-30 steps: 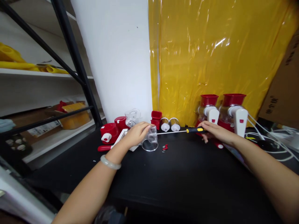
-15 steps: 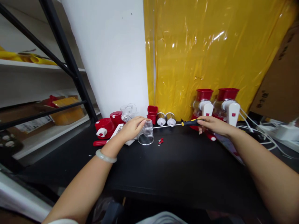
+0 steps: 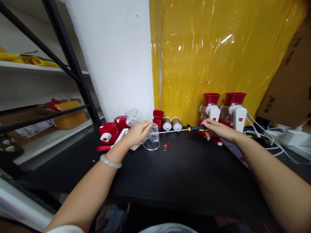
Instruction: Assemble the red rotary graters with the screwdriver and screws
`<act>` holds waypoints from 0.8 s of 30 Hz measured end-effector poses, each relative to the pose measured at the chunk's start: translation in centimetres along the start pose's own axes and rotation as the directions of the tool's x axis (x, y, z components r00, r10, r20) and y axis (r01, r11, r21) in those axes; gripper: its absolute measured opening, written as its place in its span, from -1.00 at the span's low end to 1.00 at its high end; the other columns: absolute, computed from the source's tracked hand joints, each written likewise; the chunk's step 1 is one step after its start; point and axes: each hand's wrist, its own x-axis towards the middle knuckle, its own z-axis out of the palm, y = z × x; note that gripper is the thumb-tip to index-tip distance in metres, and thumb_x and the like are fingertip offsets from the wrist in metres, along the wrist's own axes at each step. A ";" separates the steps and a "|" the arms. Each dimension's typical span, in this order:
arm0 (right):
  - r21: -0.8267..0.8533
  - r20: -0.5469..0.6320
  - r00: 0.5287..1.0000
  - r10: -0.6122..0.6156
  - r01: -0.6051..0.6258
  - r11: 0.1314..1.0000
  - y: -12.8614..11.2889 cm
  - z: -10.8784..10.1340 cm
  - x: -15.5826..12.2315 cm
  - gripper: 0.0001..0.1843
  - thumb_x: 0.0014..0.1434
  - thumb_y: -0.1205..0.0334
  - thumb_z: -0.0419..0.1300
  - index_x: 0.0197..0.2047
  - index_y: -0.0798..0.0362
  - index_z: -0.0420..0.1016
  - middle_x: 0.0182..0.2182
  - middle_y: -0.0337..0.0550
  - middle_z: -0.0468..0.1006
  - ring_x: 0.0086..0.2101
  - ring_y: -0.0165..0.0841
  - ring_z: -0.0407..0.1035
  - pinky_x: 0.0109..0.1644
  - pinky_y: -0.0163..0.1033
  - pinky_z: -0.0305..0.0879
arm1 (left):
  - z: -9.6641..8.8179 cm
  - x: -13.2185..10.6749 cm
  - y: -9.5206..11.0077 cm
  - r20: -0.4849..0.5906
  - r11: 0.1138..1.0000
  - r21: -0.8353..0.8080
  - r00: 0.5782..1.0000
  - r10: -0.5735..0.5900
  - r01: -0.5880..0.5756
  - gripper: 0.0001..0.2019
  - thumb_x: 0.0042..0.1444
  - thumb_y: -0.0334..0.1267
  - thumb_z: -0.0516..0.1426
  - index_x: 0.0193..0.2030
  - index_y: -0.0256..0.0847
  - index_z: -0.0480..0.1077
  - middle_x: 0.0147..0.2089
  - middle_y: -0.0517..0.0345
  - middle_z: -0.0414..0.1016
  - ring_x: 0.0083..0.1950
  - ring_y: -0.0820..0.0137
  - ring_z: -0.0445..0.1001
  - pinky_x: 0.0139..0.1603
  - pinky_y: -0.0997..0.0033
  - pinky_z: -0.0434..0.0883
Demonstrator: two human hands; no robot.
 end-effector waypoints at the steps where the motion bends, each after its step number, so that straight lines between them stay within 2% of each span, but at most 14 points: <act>1: 0.054 0.008 1.000 0.027 -0.027 0.998 -0.1 0.0 -0.1 -0.46 0.05 -0.30 0.24 -0.22 -0.03 0.22 -0.49 -0.28 0.49 -0.48 -0.35 0.47 -0.25 -0.14 0.47 | 0.0 0.0 0.0 -0.003 1.000 -0.002 1.000 0.001 -0.001 -0.58 0.41 -0.12 -0.14 0.11 -0.17 0.46 0.04 0.01 0.54 0.09 0.25 0.47 0.18 0.12 0.37; 3: 0.138 0.024 0.998 0.061 -0.064 0.988 -0.4 -0.1 -0.5 -0.40 -0.06 -0.11 0.41 -0.11 -0.05 0.21 -0.34 -0.23 0.54 -0.35 -0.30 0.54 -0.20 -0.15 0.49 | 0.1 0.0 0.0 -0.005 1.000 -0.003 1.000 -0.001 0.001 -0.59 0.41 -0.13 -0.14 0.11 -0.17 0.46 0.05 0.02 0.54 0.09 0.25 0.47 0.18 0.12 0.37; 6: 0.114 0.029 0.996 0.080 -0.083 0.990 -0.9 -0.2 -1.0 -0.34 -0.10 0.01 0.45 -0.05 -0.06 0.18 -0.29 -0.17 0.55 -0.24 -0.18 0.57 -0.30 -0.18 0.50 | 0.1 0.0 0.0 -0.005 1.000 0.001 1.000 -0.004 0.004 -0.59 0.41 -0.13 -0.14 0.10 -0.17 0.46 0.05 0.03 0.54 0.09 0.26 0.47 0.18 0.13 0.37; 9: 0.082 0.053 0.993 0.104 -0.108 0.991 -1.1 -0.3 -1.3 -0.35 -0.06 -0.04 0.43 -0.04 -0.05 0.17 -0.31 -0.13 0.56 -0.23 -0.14 0.56 -0.44 -0.24 0.45 | 0.1 0.0 0.0 -0.002 1.000 0.011 1.000 -0.006 0.006 -0.60 0.41 -0.14 -0.14 0.10 -0.17 0.46 0.04 0.03 0.54 0.09 0.26 0.47 0.17 0.14 0.37; 13: 0.136 0.053 0.997 0.054 -0.061 0.989 -0.7 -0.5 -1.0 -0.40 -0.11 -0.08 0.46 -0.15 -0.01 0.27 -0.33 -0.16 0.57 -0.28 -0.24 0.56 -0.27 -0.20 0.49 | 0.0 0.0 -0.1 -0.003 1.000 0.012 1.000 -0.003 0.003 -0.59 0.41 -0.14 -0.14 0.10 -0.18 0.47 0.04 0.02 0.54 0.08 0.25 0.47 0.17 0.15 0.38; 16: 0.164 0.078 0.996 0.037 -0.050 0.985 0.0 -0.6 -0.5 -0.45 -0.11 -0.22 0.41 -0.28 0.02 0.36 -0.36 -0.16 0.58 -0.30 -0.28 0.55 -0.14 -0.18 0.47 | 0.1 0.0 -0.2 -0.001 1.000 0.010 1.000 -0.002 0.002 -0.59 0.41 -0.14 -0.14 0.09 -0.18 0.47 0.05 0.02 0.54 0.09 0.25 0.48 0.17 0.14 0.37; 21: 0.137 0.091 0.992 0.086 -0.097 0.986 0.5 -0.6 0.1 -0.34 -0.08 -0.47 0.23 -0.46 0.05 0.46 -0.54 -0.08 0.58 -0.44 -0.26 0.52 -0.18 -0.12 0.47 | 0.1 0.1 -0.3 0.002 1.000 0.011 1.000 0.000 0.000 -0.60 0.41 -0.14 -0.13 0.09 -0.19 0.47 0.05 0.00 0.55 0.09 0.26 0.48 0.17 0.14 0.38; 24: 0.104 0.067 0.988 0.137 -0.144 0.984 0.4 -0.3 0.2 -0.29 -0.03 -0.53 0.12 -0.53 0.03 0.46 -0.59 -0.03 0.57 -0.48 -0.21 0.51 -0.20 -0.05 0.47 | 0.2 0.1 -0.3 -0.002 1.000 0.007 1.000 -0.001 0.001 -0.60 0.41 -0.14 -0.13 0.09 -0.17 0.47 0.06 0.00 0.55 0.10 0.26 0.48 0.17 0.13 0.38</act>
